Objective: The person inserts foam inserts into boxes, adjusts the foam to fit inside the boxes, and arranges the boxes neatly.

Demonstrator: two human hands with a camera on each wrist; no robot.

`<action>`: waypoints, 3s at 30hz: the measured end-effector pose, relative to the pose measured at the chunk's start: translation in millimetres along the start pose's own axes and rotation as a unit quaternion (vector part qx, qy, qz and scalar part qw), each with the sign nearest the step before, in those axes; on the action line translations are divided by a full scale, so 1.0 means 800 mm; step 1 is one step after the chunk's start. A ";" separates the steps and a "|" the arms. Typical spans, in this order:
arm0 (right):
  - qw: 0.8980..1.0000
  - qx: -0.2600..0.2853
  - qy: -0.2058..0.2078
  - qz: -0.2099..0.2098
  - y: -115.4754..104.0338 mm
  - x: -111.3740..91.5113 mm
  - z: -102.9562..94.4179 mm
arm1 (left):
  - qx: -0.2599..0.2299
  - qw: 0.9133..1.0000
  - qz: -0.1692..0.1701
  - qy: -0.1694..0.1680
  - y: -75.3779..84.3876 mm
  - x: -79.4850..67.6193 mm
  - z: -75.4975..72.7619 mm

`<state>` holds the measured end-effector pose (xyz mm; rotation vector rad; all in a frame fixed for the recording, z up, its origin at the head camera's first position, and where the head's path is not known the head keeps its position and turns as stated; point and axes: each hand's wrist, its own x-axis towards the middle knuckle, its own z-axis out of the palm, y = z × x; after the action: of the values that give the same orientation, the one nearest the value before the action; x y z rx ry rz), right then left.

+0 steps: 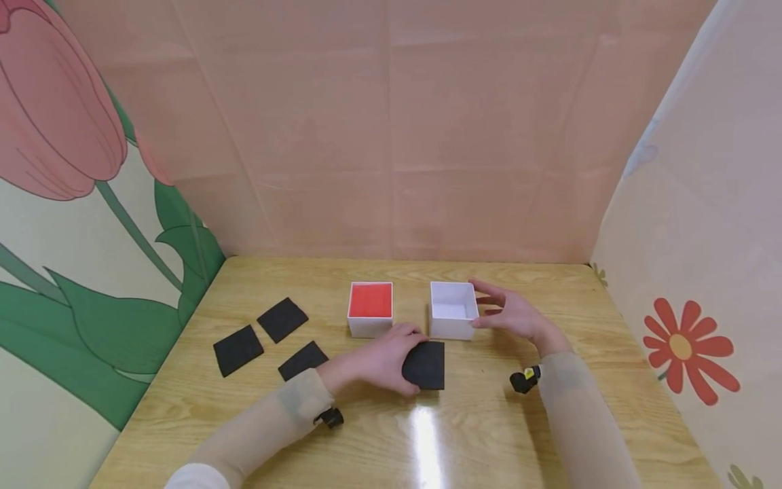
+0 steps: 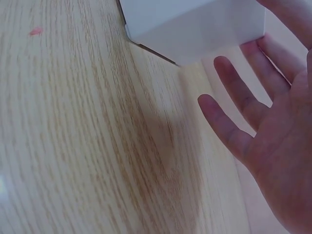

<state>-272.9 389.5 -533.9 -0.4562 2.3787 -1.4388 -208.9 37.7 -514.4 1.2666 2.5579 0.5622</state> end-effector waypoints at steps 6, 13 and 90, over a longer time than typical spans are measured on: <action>1.000 0.001 0.003 -0.005 0.000 -0.002 0.001 | -0.029 0.999 0.015 0.037 0.010 0.004 -0.040; 1.000 0.008 0.008 -0.002 0.001 -0.004 0.002 | -0.033 0.997 0.036 0.060 0.013 0.023 -0.078; 1.000 0.023 0.004 0.012 0.003 -0.004 0.009 | 0.122 0.991 -0.049 0.018 -0.005 0.119 -0.049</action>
<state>-267.7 386.3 -538.6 -0.4091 2.3443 -1.4835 -283.3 102.7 -484.0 1.2021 2.7681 0.2612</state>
